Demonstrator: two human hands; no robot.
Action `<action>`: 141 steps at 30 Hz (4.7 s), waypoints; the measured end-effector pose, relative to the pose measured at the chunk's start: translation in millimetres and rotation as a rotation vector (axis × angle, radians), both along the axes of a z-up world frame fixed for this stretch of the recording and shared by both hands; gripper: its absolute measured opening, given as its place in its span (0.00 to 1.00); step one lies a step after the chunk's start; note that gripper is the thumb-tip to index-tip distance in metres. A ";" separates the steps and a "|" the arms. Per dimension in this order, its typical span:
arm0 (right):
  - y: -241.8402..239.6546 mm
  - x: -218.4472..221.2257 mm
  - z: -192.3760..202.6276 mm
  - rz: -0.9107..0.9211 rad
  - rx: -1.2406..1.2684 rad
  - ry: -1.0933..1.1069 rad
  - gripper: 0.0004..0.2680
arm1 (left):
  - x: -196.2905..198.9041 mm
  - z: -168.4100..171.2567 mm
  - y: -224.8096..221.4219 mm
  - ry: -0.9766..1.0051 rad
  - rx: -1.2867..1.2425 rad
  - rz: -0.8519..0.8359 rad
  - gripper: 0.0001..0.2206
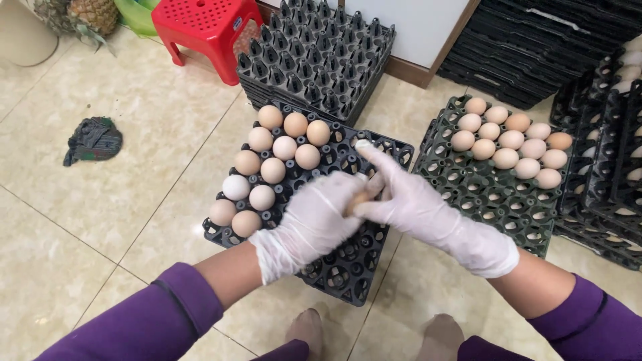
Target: Organizing and sorting eggs into plastic trays on the floor.
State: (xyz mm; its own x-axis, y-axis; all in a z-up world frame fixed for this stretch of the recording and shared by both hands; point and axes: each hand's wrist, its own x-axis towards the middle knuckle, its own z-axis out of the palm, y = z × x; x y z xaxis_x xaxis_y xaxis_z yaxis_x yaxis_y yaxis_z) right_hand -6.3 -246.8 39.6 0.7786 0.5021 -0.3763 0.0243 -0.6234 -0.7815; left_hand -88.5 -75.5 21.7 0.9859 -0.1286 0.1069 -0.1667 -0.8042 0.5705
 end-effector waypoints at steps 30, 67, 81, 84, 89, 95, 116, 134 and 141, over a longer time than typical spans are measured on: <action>-307.4 141.1 -149.7 -0.956 -0.050 -0.310 0.14 | 8.5 -49.1 74.8 -0.301 0.535 0.160 0.28; -89.3 44.4 -0.9 -0.231 0.489 0.026 0.30 | 15.8 36.9 -27.1 -0.221 -0.119 -0.112 0.27; -9.9 10.1 -36.5 -0.015 0.527 0.127 0.37 | -4.3 13.1 3.2 -0.031 -0.037 0.014 0.26; -13.7 10.8 1.2 -0.023 0.486 0.041 0.33 | -10.4 7.5 38.7 0.154 0.063 0.290 0.27; -47.8 44.4 -24.7 -0.134 0.573 0.050 0.26 | -22.3 -1.2 70.2 0.083 0.000 0.370 0.26; -58.1 51.3 -23.3 -0.294 0.472 0.068 0.22 | -31.5 -38.3 85.4 -0.013 0.239 0.307 0.22; -281.7 143.4 -157.0 -0.946 0.135 -0.376 0.12 | -28.0 -35.6 80.6 -0.182 0.429 0.207 0.19; -258.2 155.2 -167.5 -0.735 -0.345 -0.407 0.18 | 7.8 -5.7 19.6 -0.222 0.131 0.055 0.16; -224.9 146.4 -116.6 -0.720 0.329 -0.326 0.17 | 17.9 15.4 2.7 -0.058 -0.030 0.045 0.21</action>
State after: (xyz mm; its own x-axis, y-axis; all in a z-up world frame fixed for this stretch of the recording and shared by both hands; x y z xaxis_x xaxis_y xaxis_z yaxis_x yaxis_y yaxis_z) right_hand 140.1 -471.7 -77.0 0.9937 -0.1119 -0.0002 -0.0357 -0.3157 -0.9482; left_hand -70.6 -72.8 37.1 0.9826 -0.0805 0.1672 -0.1646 -0.7944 0.5847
